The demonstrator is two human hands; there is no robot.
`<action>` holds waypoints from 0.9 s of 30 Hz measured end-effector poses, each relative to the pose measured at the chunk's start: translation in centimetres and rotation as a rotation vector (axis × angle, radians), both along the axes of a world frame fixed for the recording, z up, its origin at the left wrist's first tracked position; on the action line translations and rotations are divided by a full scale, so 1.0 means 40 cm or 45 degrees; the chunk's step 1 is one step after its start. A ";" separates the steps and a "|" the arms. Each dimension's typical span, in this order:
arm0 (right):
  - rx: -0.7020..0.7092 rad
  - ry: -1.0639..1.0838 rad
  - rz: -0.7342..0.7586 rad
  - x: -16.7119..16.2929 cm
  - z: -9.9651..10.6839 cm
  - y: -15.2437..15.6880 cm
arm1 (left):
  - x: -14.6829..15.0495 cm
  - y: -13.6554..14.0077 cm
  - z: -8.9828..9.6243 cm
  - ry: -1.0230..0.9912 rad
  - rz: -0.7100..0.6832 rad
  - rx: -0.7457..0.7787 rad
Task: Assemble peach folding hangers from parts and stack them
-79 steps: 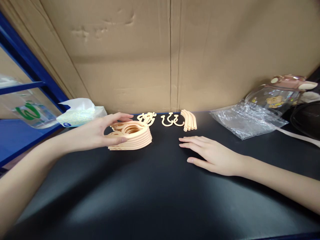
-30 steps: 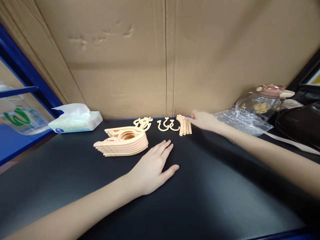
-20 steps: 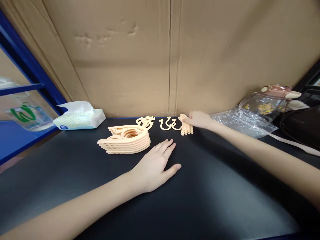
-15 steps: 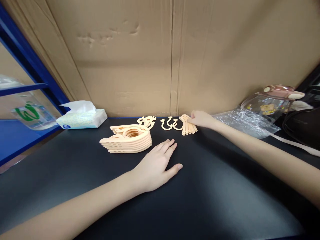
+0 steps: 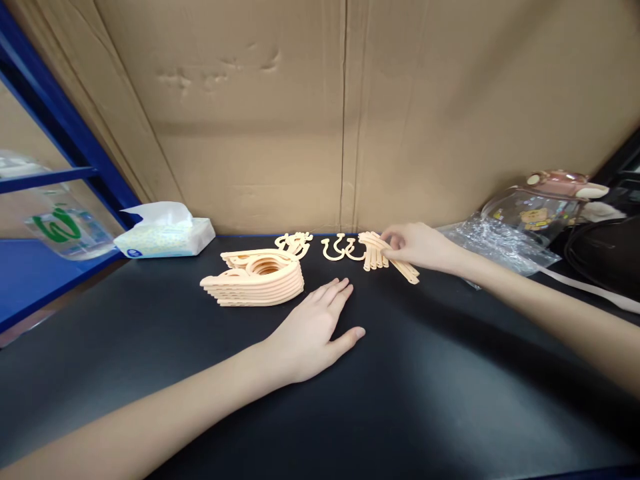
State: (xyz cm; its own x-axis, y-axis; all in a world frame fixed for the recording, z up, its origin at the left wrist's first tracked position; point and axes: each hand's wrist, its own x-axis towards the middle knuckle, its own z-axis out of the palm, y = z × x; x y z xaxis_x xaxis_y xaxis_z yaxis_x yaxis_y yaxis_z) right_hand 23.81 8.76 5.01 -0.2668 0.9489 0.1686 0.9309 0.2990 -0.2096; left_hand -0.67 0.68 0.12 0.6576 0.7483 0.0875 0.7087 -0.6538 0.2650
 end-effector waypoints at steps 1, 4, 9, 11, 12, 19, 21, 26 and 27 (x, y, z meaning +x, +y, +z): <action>-0.009 -0.006 0.034 -0.001 -0.002 -0.017 | -0.001 -0.001 0.000 -0.040 0.015 -0.013; -0.015 -0.032 0.232 -0.008 -0.014 -0.068 | -0.002 -0.005 0.001 -0.177 0.051 -0.021; -0.032 0.028 0.505 -0.035 -0.040 -0.153 | 0.002 -0.008 0.012 -0.340 0.042 0.053; -0.019 0.083 0.561 -0.046 -0.049 -0.178 | 0.005 -0.007 0.016 -0.367 0.037 0.091; 0.000 0.092 0.597 -0.051 -0.053 -0.188 | 0.006 -0.007 0.017 -0.367 0.036 0.109; 0.082 0.055 0.677 -0.058 -0.068 -0.202 | 0.012 -0.011 0.026 -0.312 0.005 0.139; 0.074 0.044 0.689 -0.056 -0.071 -0.201 | 0.013 -0.013 0.030 -0.270 0.013 0.147; 0.075 -0.023 0.708 -0.042 -0.073 -0.200 | 0.016 -0.015 0.031 -0.180 0.013 0.205; 0.067 -0.034 0.704 -0.038 -0.072 -0.199 | 0.017 -0.015 0.030 -0.172 0.014 0.211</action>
State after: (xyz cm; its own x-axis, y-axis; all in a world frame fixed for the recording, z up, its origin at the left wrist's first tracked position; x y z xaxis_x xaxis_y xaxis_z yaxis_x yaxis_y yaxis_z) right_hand 22.29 0.79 2.15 -0.7275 0.6568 0.1985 0.6371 0.7540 -0.1597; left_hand 0.00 0.08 1.31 0.6236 0.7232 0.2969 0.6813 -0.6890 0.2473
